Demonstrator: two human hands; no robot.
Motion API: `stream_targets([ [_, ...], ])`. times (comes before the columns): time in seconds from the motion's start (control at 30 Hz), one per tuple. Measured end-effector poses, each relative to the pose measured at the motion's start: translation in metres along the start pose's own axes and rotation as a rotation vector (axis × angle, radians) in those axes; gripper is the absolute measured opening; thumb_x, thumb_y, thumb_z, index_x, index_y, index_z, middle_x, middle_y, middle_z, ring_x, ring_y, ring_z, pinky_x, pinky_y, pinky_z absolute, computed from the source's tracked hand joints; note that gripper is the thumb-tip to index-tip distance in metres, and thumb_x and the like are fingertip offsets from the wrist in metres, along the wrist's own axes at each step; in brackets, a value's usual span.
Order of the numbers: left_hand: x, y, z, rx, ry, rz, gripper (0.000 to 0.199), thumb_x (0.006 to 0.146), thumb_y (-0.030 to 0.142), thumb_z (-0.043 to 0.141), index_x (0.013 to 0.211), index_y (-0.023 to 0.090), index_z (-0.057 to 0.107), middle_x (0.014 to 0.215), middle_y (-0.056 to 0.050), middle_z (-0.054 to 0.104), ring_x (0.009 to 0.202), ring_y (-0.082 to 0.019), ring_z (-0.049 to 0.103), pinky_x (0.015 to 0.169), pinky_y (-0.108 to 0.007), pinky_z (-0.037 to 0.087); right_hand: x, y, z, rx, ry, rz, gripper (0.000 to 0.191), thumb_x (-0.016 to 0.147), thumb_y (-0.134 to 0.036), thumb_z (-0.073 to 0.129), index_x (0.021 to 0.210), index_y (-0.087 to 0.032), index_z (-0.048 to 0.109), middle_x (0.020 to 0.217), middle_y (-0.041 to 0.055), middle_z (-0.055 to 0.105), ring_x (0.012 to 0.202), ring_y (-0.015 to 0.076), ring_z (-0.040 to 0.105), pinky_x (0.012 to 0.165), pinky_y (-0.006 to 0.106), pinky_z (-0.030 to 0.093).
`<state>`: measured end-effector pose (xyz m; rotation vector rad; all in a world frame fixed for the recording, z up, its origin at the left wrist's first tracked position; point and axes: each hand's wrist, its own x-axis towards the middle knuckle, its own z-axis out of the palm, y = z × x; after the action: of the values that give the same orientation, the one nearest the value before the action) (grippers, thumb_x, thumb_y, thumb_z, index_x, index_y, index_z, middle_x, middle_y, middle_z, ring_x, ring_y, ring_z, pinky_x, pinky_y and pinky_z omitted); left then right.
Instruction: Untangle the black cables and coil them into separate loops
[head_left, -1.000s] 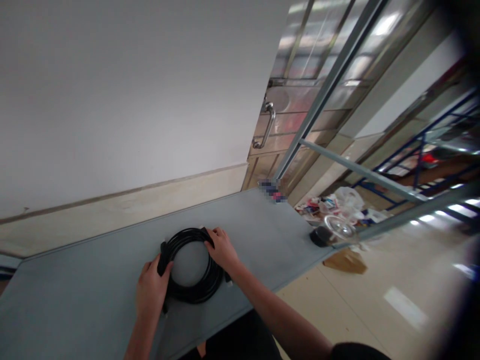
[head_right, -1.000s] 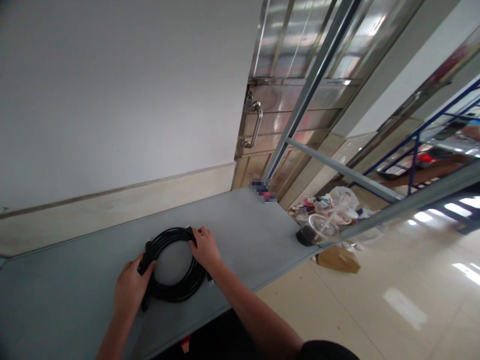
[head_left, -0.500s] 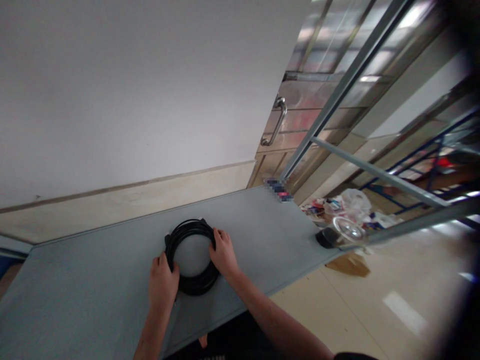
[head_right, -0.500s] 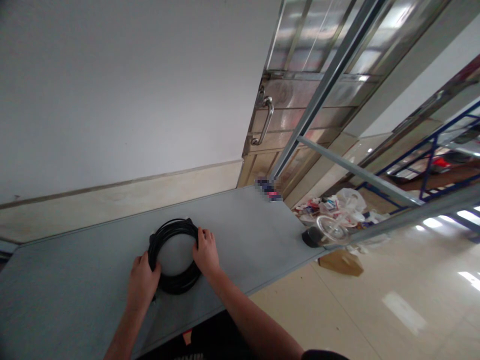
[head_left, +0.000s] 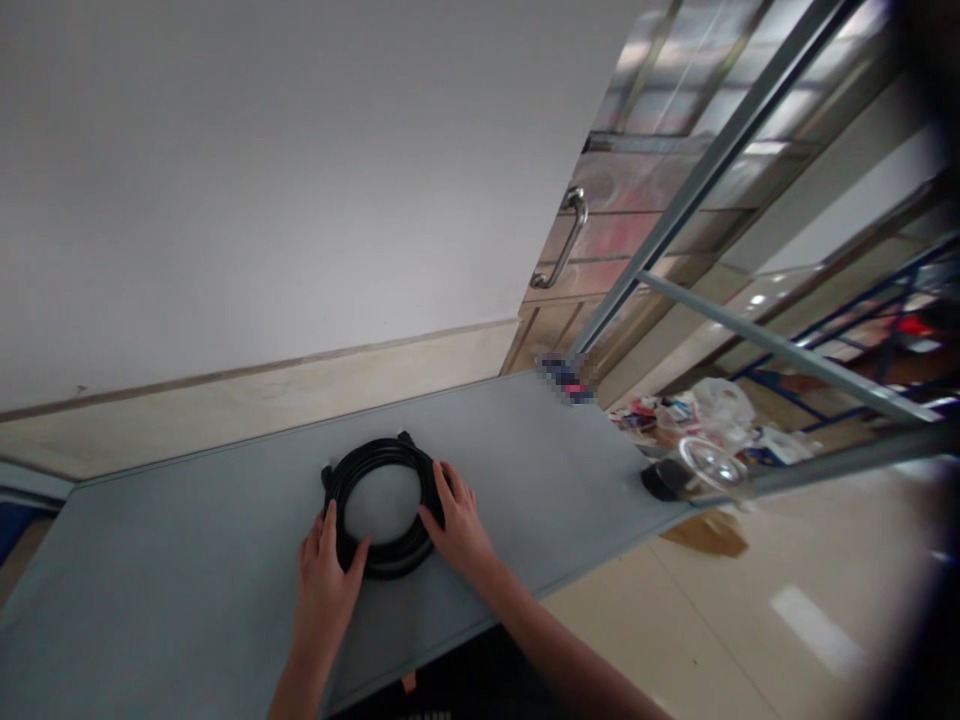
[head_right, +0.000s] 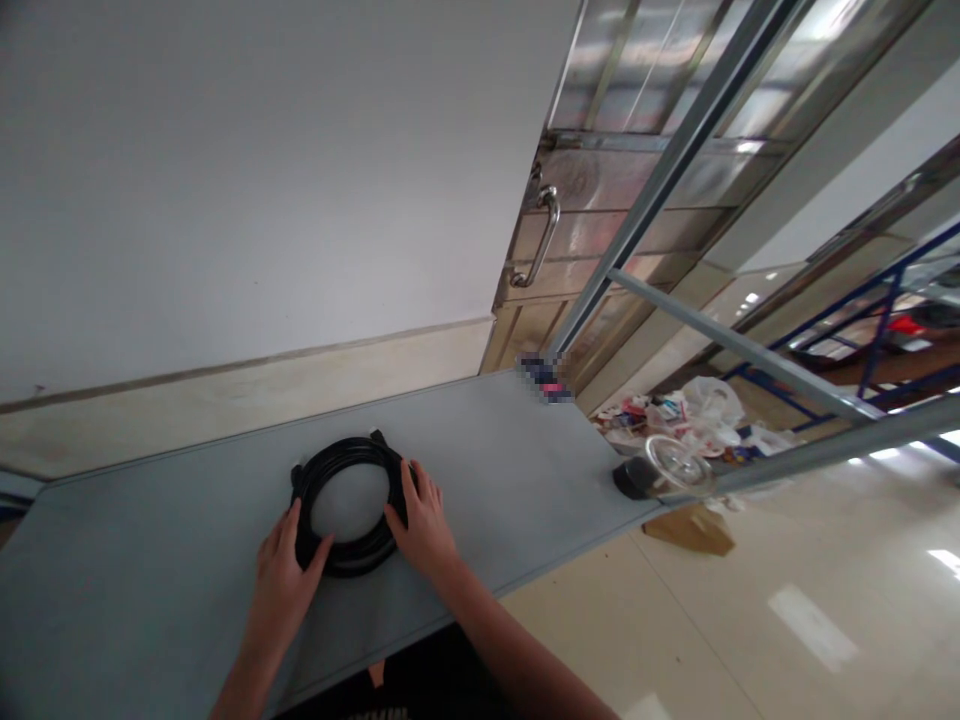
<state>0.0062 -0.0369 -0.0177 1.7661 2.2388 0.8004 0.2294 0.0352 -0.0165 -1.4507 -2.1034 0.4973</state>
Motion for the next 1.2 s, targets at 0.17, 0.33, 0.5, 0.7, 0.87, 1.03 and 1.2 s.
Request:
stream_targets([
  [0.17, -0.030, 0.010, 0.003, -0.040, -0.048, 0.024, 0.076, 0.085, 0.048, 0.059, 0.151, 0.025, 0.030, 0.161, -0.014, 0.012, 0.143, -0.037, 0.026, 0.110, -0.052, 0.035, -0.035, -0.006, -0.005, -0.045, -0.025, -0.022, 0.081, 0.092, -0.039, 0.053, 0.157, -0.024, 0.007, 0.160, 0.0150, 0.015, 0.146, 0.0314, 0.019, 0.111, 0.053, 0.032],
  [0.33, -0.047, 0.021, 0.013, 0.004, 0.004, 0.055, 0.074, 0.080, 0.043, 0.068, 0.147, 0.025, 0.040, 0.163, -0.012, -0.003, 0.145, -0.042, 0.016, 0.109, -0.056, 0.035, -0.039, -0.016, -0.001, -0.108, -0.097, -0.059, 0.099, 0.078, -0.048, 0.070, 0.156, -0.023, 0.015, 0.161, 0.0183, 0.004, 0.146, 0.0394, 0.011, 0.109, 0.059, 0.031],
  [0.5, -0.044, 0.023, 0.016, -0.001, 0.070, 0.116, 0.063, 0.083, 0.041, 0.066, 0.141, 0.023, 0.049, 0.163, -0.012, -0.001, 0.144, -0.044, 0.020, 0.106, -0.059, 0.037, -0.031, -0.020, -0.002, -0.154, -0.200, -0.067, 0.114, 0.067, -0.058, 0.077, 0.156, -0.021, 0.017, 0.160, 0.0216, -0.006, 0.146, 0.0433, 0.004, 0.107, 0.062, 0.030],
  [0.7, -0.046, 0.019, 0.015, -0.025, 0.094, 0.131, 0.058, 0.081, 0.042, 0.068, 0.135, 0.024, 0.056, 0.163, -0.010, 0.004, 0.143, -0.043, 0.023, 0.106, -0.059, 0.038, -0.031, -0.008, -0.010, -0.129, -0.254, -0.140, 0.107, 0.070, -0.053, 0.077, 0.155, -0.022, 0.019, 0.160, 0.0186, -0.014, 0.146, 0.0419, 0.002, 0.109, 0.059, 0.031],
  [0.87, -0.043, 0.016, 0.019, -0.045, 0.116, 0.122, 0.056, 0.080, 0.043, 0.068, 0.133, 0.025, 0.058, 0.163, -0.009, 0.007, 0.142, -0.043, 0.025, 0.106, -0.060, 0.038, -0.030, -0.005, -0.008, -0.122, -0.216, -0.137, 0.100, 0.071, -0.049, 0.078, 0.153, -0.022, 0.028, 0.161, 0.0174, -0.012, 0.147, 0.0413, 0.004, 0.110, 0.058, 0.029],
  [1.03, -0.036, 0.013, 0.022, -0.033, 0.105, 0.112, 0.060, 0.081, 0.045, 0.067, 0.136, 0.025, 0.055, 0.163, -0.011, 0.008, 0.141, -0.044, 0.028, 0.105, -0.060, 0.039, -0.026, -0.013, -0.003, -0.108, -0.202, -0.116, 0.102, 0.070, -0.040, 0.081, 0.153, -0.020, 0.026, 0.161, 0.0180, -0.013, 0.147, 0.0396, 0.000, 0.112, 0.056, 0.027],
  [1.2, -0.027, 0.008, 0.024, -0.024, 0.112, 0.119, 0.061, 0.082, 0.045, 0.066, 0.137, 0.023, 0.053, 0.163, -0.012, 0.004, 0.143, -0.044, 0.022, 0.108, -0.060, 0.036, -0.016, -0.016, 0.001, -0.088, -0.214, -0.094, 0.101, 0.070, -0.040, 0.080, 0.154, -0.021, 0.026, 0.161, 0.0181, -0.011, 0.147, 0.0398, 0.000, 0.111, 0.057, 0.028],
])
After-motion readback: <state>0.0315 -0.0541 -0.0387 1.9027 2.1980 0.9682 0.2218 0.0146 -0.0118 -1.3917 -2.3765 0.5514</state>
